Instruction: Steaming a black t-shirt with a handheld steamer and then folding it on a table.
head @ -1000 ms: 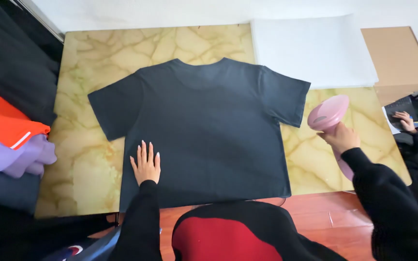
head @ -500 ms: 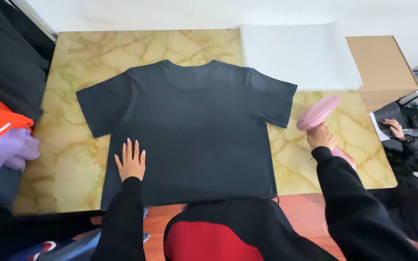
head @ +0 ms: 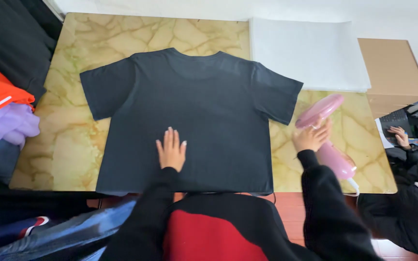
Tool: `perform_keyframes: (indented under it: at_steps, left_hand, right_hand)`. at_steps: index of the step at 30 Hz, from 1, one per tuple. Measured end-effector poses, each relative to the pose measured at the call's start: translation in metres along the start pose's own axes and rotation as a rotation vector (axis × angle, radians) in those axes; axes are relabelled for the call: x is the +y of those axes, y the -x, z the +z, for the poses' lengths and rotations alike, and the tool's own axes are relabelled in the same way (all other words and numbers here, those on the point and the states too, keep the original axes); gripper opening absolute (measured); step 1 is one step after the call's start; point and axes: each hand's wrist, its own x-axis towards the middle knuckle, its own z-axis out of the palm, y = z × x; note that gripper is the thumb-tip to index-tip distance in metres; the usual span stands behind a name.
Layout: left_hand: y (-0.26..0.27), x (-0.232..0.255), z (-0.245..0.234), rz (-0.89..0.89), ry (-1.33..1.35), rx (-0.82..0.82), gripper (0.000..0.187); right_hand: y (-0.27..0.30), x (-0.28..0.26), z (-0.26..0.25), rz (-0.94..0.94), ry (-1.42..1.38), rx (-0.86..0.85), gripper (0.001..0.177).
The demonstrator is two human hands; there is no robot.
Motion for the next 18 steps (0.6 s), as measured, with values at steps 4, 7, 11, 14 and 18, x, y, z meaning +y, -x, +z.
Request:
perform_keyframes:
  at_steps: [4,7,11,14,18]
  left_hand:
    - [-0.01,0.032,0.003,0.005,0.09,-0.04,0.05]
    - [-0.013,0.048,0.006,0.04,0.216,-0.135,0.048]
    - [-0.008,0.032,0.006,0.064,0.224,-0.158,0.046]
    - [-0.004,-0.005,-0.007,0.052,0.108,-0.094,0.044]
    - [0.01,-0.073,-0.021,-0.009,-0.066,-0.03,0.044]
  right_hand:
    - [0.026,-0.096,-0.078,-0.179,-0.2,-0.317,0.078]
    - [0.062,-0.172,-0.126,-0.325,-0.854,-0.397,0.059]
    - [0.123,-0.22,-0.104,-0.765,-0.743,-0.303,0.054]
    - [0.125,-0.213,-0.1,-0.781,-0.715,-0.294,0.054]
    - [0.111,-0.167,-0.08,-0.649,-0.604,-0.248,0.056]
